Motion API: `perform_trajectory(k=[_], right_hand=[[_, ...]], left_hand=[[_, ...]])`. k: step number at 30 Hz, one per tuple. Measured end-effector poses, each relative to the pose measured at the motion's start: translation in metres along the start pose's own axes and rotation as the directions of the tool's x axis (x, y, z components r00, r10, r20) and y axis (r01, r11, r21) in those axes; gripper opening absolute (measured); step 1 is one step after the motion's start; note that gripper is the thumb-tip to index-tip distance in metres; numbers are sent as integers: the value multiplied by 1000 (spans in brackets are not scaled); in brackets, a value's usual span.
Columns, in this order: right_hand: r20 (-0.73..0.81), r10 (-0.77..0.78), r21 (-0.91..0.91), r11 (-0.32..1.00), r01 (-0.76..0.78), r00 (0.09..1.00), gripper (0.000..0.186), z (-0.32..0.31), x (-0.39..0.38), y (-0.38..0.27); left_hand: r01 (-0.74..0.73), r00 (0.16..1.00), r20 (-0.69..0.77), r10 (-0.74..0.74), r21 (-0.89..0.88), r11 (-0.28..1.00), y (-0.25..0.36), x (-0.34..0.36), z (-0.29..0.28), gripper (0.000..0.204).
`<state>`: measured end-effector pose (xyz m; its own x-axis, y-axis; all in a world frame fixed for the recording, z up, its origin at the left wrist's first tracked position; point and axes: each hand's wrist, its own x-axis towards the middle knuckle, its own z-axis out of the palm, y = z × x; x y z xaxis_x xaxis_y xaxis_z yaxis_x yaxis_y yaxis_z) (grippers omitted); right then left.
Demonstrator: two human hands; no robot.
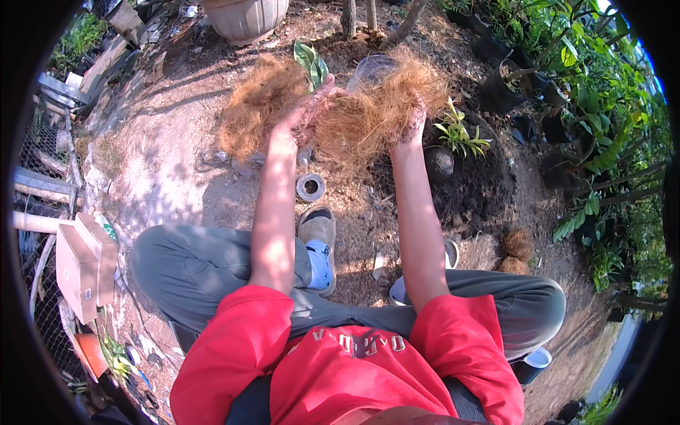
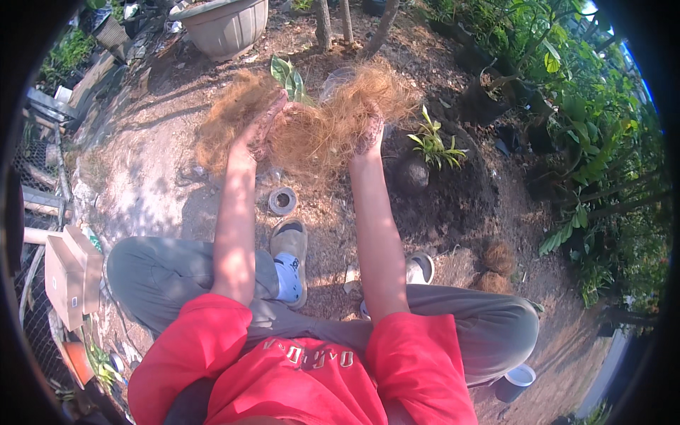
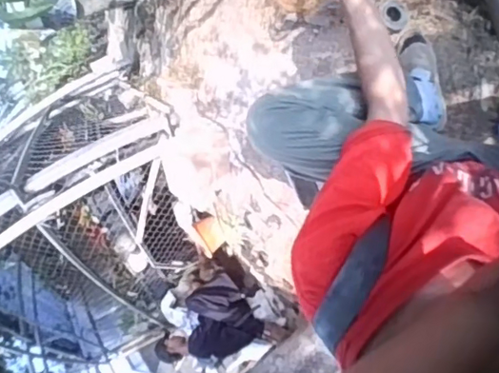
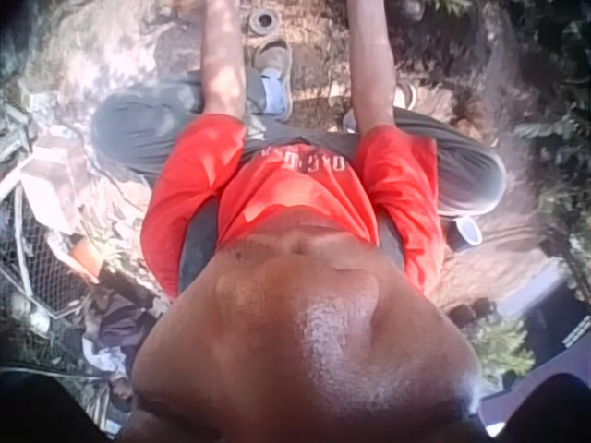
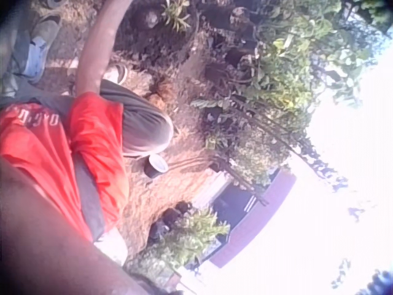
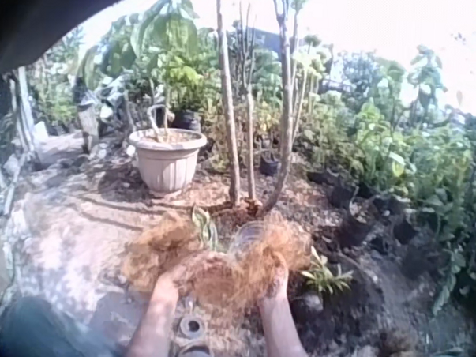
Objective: The person sits on the ground and wraps a small plant's root ball with soil and coconut coir. They first pack soil around the roots, then cover the soil with a layer of coconut coir, pressing it firmly to secure the plant.
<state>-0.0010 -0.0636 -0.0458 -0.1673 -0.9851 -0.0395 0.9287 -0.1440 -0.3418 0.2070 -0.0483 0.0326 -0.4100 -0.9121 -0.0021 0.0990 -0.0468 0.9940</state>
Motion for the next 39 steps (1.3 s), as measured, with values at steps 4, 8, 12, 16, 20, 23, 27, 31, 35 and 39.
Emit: perform_trajectory(k=[4, 8, 12, 16, 20, 23, 27, 31, 35, 39], right_hand=[[-72, -62, -62, 996, 58, 995, 32, 13, -8, 19], [-105, -135, -159, 980, 118, 985, 32, -20, 0, 17], [-50, -199, -59, 979, 196, 979, 33, -18, -9, 17], [-4, -165, -35, 986, 165, 986, 32, -37, -10, 3], [-122, -159, 47, 985, 165, 980, 30, -51, -24, -17], [-145, -177, 85, 978, 191, 973, 33, -88, -17, -29], [-187, -177, -47, 984, 172, 966, 36, -74, -31, -23], [-255, -160, -108, 985, 136, 954, 35, -69, -29, -11], [-312, -116, -284, 959, 24, 943, 37, -77, -36, -20], [-364, -177, -470, 883, -16, 915, 50, -27, -50, -4]], left_hand=[[54, 972, 227, -66, 60, 997, -33, 31, -30, 69], [174, 974, 121, -191, 143, 974, -30, 26, 0, 50], [-177, 979, 95, 182, -62, 982, -42, -3, -4, 52], [193, 981, 29, -191, -86, 977, -59, 40, -23, 46], [187, 979, -25, -202, -271, 944, -95, 63, -38, 55], [61, 959, -246, -137, -295, 954, -52, 31, -39, 58], [65, 816, -513, -269, -380, 923, -127, 67, -129, 61], [612, 578, -807, 118, 525, 592, -160, 80, -188, 77], [517, 741, -666, 85, 647, 560, -101, 61, -108, 83], [213, 975, -43, -220, 481, 850, -78, 61, -44, 104]])
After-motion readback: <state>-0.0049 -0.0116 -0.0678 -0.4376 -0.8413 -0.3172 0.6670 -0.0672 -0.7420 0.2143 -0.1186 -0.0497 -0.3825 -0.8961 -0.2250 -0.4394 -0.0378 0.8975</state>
